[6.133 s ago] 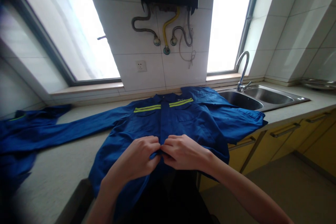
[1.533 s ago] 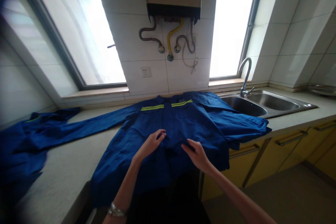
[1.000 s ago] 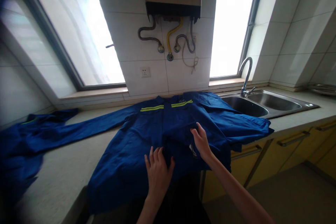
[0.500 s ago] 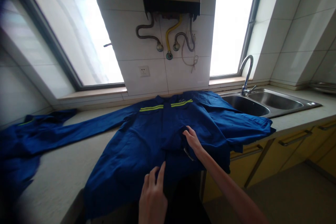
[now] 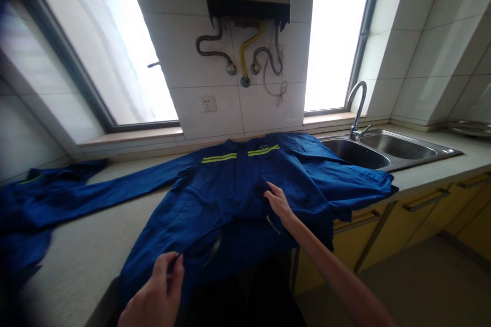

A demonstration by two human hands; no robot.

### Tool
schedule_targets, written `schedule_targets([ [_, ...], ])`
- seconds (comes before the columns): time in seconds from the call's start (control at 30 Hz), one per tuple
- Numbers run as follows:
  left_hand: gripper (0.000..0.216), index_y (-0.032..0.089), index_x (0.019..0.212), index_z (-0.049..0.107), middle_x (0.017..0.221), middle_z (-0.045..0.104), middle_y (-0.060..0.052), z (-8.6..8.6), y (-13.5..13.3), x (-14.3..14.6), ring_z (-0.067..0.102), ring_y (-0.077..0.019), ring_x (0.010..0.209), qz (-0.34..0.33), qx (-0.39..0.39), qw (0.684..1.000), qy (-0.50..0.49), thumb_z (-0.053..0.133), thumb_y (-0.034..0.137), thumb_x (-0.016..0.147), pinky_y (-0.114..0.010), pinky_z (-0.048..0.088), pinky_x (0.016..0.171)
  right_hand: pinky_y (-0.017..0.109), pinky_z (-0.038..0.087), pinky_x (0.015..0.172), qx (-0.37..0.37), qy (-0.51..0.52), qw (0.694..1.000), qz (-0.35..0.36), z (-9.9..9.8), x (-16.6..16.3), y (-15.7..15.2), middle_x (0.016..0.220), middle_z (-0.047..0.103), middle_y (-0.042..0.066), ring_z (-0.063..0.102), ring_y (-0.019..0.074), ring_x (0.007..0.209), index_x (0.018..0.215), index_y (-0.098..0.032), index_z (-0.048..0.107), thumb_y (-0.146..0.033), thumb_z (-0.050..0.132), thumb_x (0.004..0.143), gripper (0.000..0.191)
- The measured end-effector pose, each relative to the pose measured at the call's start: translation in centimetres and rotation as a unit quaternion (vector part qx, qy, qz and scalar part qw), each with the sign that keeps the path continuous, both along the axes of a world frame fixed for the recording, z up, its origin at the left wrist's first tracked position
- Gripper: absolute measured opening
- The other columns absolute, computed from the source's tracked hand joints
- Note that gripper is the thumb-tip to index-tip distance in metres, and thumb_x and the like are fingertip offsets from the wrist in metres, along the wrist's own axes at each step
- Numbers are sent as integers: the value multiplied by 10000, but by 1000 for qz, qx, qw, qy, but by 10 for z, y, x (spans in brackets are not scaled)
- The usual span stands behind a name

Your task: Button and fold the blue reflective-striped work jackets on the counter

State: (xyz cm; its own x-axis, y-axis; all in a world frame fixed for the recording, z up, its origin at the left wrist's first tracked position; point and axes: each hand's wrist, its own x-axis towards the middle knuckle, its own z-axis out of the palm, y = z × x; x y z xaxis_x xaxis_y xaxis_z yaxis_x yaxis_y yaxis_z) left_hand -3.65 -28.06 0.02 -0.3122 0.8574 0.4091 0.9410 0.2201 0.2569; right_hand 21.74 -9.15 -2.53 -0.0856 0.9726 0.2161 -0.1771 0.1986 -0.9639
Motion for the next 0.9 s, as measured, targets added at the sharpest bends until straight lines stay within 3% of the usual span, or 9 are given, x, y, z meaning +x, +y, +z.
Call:
schedule_targets([
  [0.07, 261, 181, 977, 581, 696, 691, -39, 8, 17, 3, 642, -179, 513, -83, 161, 983, 29, 384, 351, 960, -232, 422, 452, 192, 300, 506, 16, -17, 1000, -6, 7, 0, -1, 628, 524, -44, 409, 80, 548, 733, -158, 606, -225, 549, 677, 104],
  [0.13, 224, 177, 980, 558, 786, 698, -44, 18, 37, 7, 670, -154, 622, -207, 250, 945, 32, 388, 323, 970, -221, 493, 568, 191, 265, 484, 36, -35, 999, -16, 17, 0, -1, 596, 479, -54, 367, 72, 526, 683, -159, 572, -208, 527, 686, 67],
  [0.23, 191, 187, 1046, 544, 899, 679, -39, 37, 63, 15, 675, -146, 764, -335, 220, 916, 22, 386, 265, 972, -232, 530, 706, 195, 247, 474, 68, -63, 995, -31, 33, -2, 1, 582, 456, -57, 344, 74, 516, 696, -162, 578, -201, 498, 697, 89],
  [0.33, 247, 191, 1156, 520, 991, 648, -48, 52, 77, 21, 658, -168, 868, -366, 149, 918, 25, 376, 194, 956, -288, 536, 794, 201, 283, 495, 92, -87, 991, -35, 50, -5, 3, 614, 502, -42, 385, 87, 538, 786, -161, 637, -199, 482, 703, 179],
  [0.43, 263, 188, 1163, 508, 1040, 630, -57, 58, 80, 24, 637, -184, 946, -374, 132, 918, 9, 393, 142, 931, -331, 521, 863, 213, 346, 546, 118, -110, 986, -33, 63, -8, 0, 688, 571, -21, 452, 106, 590, 895, -164, 674, -196, 488, 710, 265],
  [0.67, 196, 209, 967, 506, 913, 613, -12, 59, 81, 29, 614, -144, 838, -447, 103, 887, -54, 413, 51, 899, -279, 514, 766, 285, 451, 777, 189, -167, 968, 13, 69, -12, -16, 903, 665, 14, 590, 172, 834, 1016, -187, 682, -235, 532, 799, 268],
  [0.8, 260, 191, 957, 502, 955, 610, -45, 52, 91, 35, 604, -163, 889, -456, 166, 874, -3, 382, -17, 858, -301, 520, 787, 302, 469, 811, 195, -188, 963, 3, 66, -12, -21, 953, 672, 25, 605, 182, 876, 1051, -185, 667, -252, 562, 820, 262],
  [0.9, 254, 171, 953, 514, 971, 622, -74, 46, 105, 42, 615, -175, 901, -477, 228, 847, 53, 385, -20, 849, -306, 535, 779, 312, 467, 864, 216, -200, 956, -6, 67, -12, -23, 1010, 670, 35, 606, 185, 935, 1078, -180, 648, -247, 570, 830, 269],
])
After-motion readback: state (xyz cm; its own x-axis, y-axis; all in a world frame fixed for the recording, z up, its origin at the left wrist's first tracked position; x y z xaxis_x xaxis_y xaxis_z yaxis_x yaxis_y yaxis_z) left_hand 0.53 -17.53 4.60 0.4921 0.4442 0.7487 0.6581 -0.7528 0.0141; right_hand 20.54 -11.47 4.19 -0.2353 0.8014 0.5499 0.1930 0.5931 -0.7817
